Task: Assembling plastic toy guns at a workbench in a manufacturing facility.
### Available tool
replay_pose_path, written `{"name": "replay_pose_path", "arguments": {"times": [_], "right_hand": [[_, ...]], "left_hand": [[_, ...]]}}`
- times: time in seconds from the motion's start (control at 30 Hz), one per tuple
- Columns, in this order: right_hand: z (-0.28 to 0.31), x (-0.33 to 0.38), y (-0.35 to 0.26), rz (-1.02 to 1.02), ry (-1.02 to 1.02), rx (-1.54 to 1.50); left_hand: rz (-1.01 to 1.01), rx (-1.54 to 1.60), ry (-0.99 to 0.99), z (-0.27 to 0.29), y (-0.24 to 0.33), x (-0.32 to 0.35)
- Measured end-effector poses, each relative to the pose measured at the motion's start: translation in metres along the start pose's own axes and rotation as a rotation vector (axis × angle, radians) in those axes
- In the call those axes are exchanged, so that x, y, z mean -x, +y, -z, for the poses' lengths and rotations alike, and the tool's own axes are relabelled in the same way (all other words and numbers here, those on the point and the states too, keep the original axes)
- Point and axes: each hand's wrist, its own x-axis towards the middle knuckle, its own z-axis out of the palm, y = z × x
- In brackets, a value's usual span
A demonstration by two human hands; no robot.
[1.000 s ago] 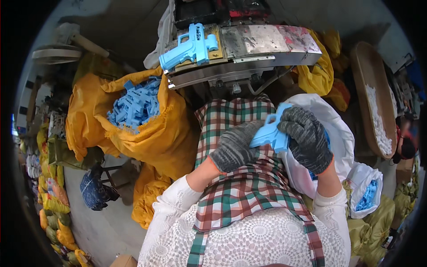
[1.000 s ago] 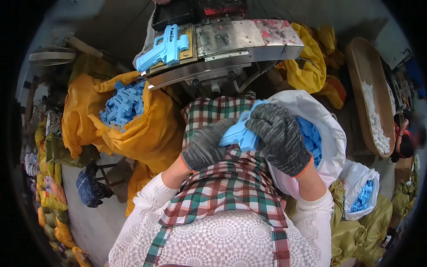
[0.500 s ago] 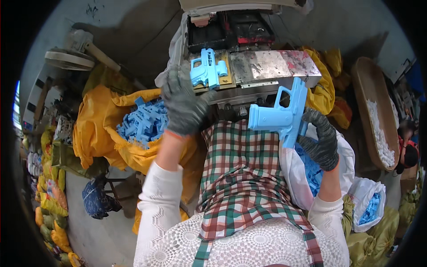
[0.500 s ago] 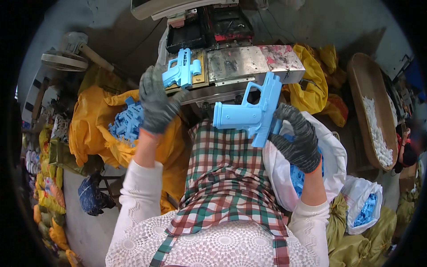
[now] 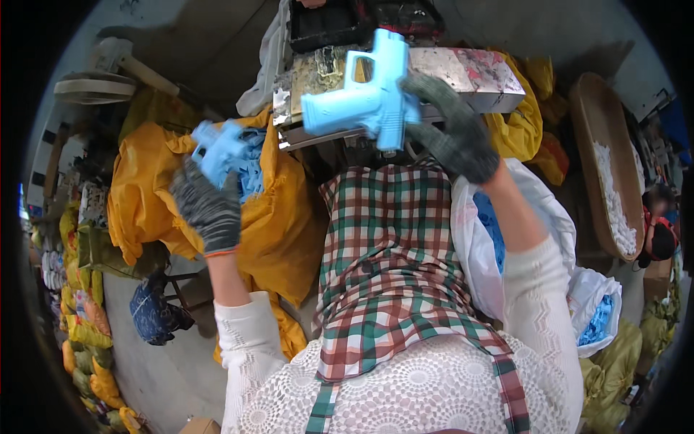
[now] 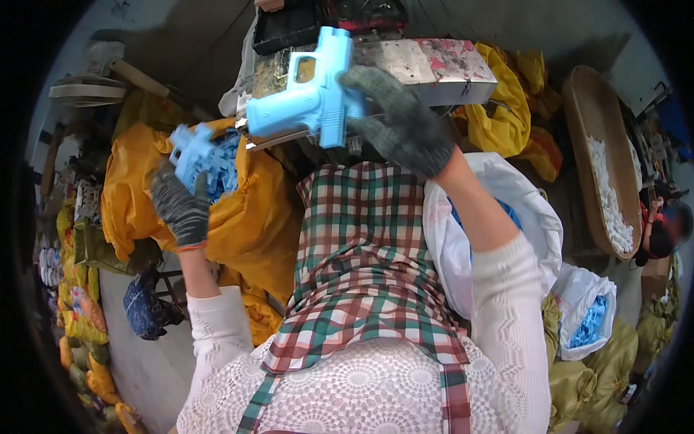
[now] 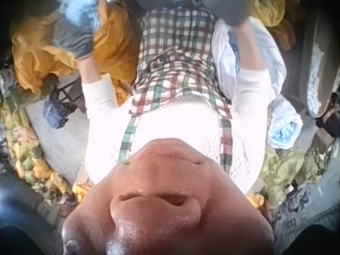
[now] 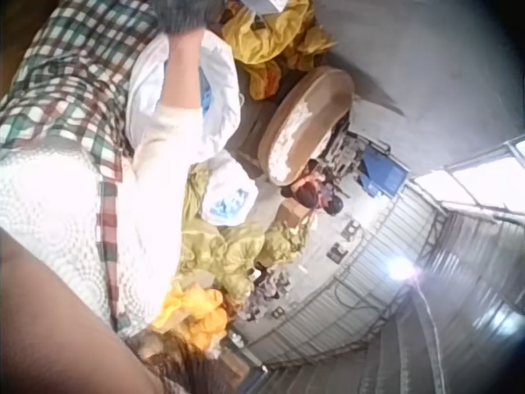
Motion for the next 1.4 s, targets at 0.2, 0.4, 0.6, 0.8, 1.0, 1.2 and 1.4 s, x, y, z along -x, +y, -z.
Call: {"name": "replay_pose_path", "arguments": {"times": [0.2,0.4,0.6,0.8,1.0,1.2,1.4], "right_hand": [[-0.053,-0.064,0.062,0.208,-0.078,0.223],[-0.030,-0.046,0.031,0.040,-0.081,0.117],[0.084,0.063,0.043,-0.465,-0.454,-0.552],[0.109,0.257,0.158,-1.076,-0.906,0.127],[0.027,0.347,0.231,-1.233,-0.640,0.627],[0.016,0.330,0.232,-1.177,-0.581,0.771],[0.119,0.341,0.239,-1.089,-0.726,0.876]], "left_hand": [[0.044,-0.076,-0.327,0.014,-0.038,0.028],[-0.165,0.388,-0.246,0.011,0.003,0.040],[-0.373,0.589,-1.061,0.032,0.024,0.059],[-0.372,0.532,-1.270,0.014,0.059,0.060],[-0.440,0.493,-1.202,0.032,0.076,0.059],[-0.459,0.455,-1.239,0.033,0.076,0.066],[-0.489,0.390,-1.298,0.028,0.093,0.061]]}}
